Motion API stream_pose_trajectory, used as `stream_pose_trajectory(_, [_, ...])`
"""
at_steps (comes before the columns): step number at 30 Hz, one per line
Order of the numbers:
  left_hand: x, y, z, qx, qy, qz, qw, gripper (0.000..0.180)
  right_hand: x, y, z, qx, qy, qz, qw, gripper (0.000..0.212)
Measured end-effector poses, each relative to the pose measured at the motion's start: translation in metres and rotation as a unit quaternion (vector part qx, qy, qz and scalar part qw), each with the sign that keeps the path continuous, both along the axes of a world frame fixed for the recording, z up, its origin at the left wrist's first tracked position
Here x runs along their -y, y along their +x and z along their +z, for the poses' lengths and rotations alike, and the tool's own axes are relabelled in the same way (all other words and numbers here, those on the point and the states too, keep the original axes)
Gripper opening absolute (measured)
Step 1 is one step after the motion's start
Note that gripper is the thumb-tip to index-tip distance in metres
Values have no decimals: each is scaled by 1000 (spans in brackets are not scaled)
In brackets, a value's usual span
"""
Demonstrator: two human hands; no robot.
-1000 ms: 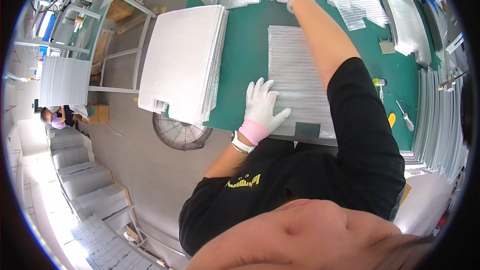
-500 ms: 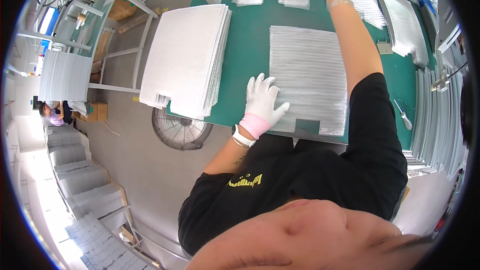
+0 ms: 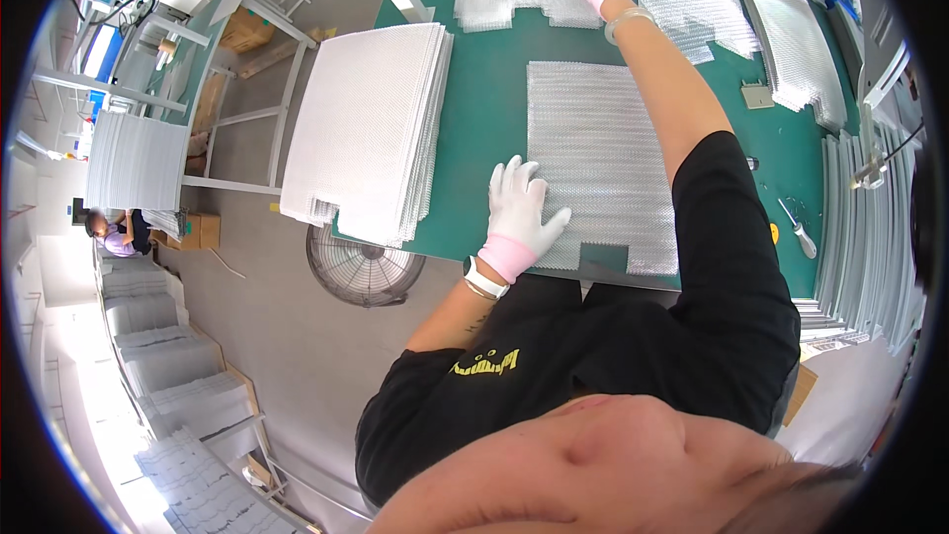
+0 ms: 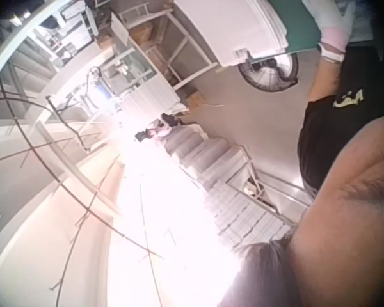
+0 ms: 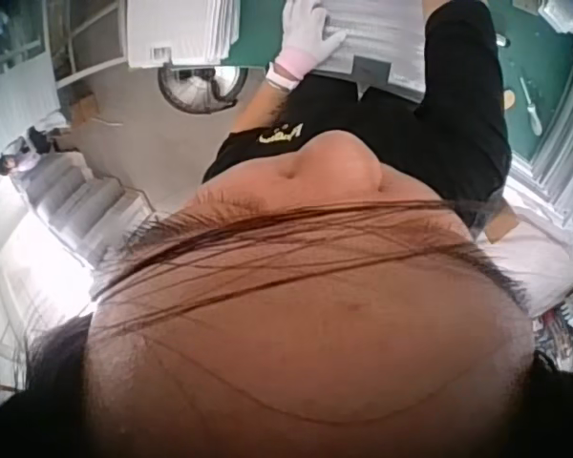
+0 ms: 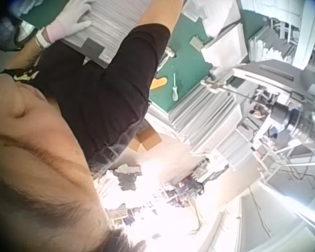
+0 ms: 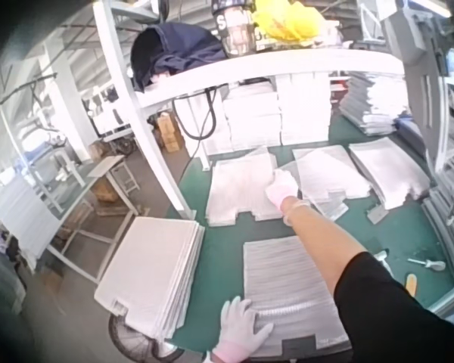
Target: The person assembles light panels by placing a mesh sheet onto a frame, securing it with a hammer and a power drill, and stacking the finished units. The process involves repetitive handling of mesh sheets, frames, and small hardware components on a green workbench.
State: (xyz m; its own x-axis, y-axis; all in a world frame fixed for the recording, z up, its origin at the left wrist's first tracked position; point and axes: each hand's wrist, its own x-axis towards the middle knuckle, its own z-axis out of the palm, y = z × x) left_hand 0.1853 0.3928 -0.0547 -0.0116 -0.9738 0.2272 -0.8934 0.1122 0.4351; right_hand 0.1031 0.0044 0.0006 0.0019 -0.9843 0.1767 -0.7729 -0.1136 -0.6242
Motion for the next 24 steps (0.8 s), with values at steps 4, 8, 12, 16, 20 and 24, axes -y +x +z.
stream_pose_trajectory(4, [5, -4, 2, -12, -13, -27, 999, 43, 53, -27, -11, 252, -196, 146, 936, 62])
stream_pose_trajectory(8, [1, 0, 3, -1, -3, -9, 1000, 43, 32, -30, 26, 636, -13, 255, 728, 73])
stream_pose_trajectory(12, [7, 0, 8, 24, 15, 1, 1000, 46, -36, -76, 68, 696, -1, 389, 603, 62])
stream_pose_trajectory(16, [17, -1, 9, 45, -29, 0, 999, 50, -124, -143, 63, 583, -53, 318, 745, 40])
stream_pose_trajectory(20, [1, 8, 8, -196, -191, 66, 960, 41, -234, -203, 29, 545, 10, 158, 823, 37])
stream_pose_trajectory(24, [-24, 12, 36, -751, 67, -122, 645, 75, -322, -223, -16, 459, 56, 131, 877, 38])
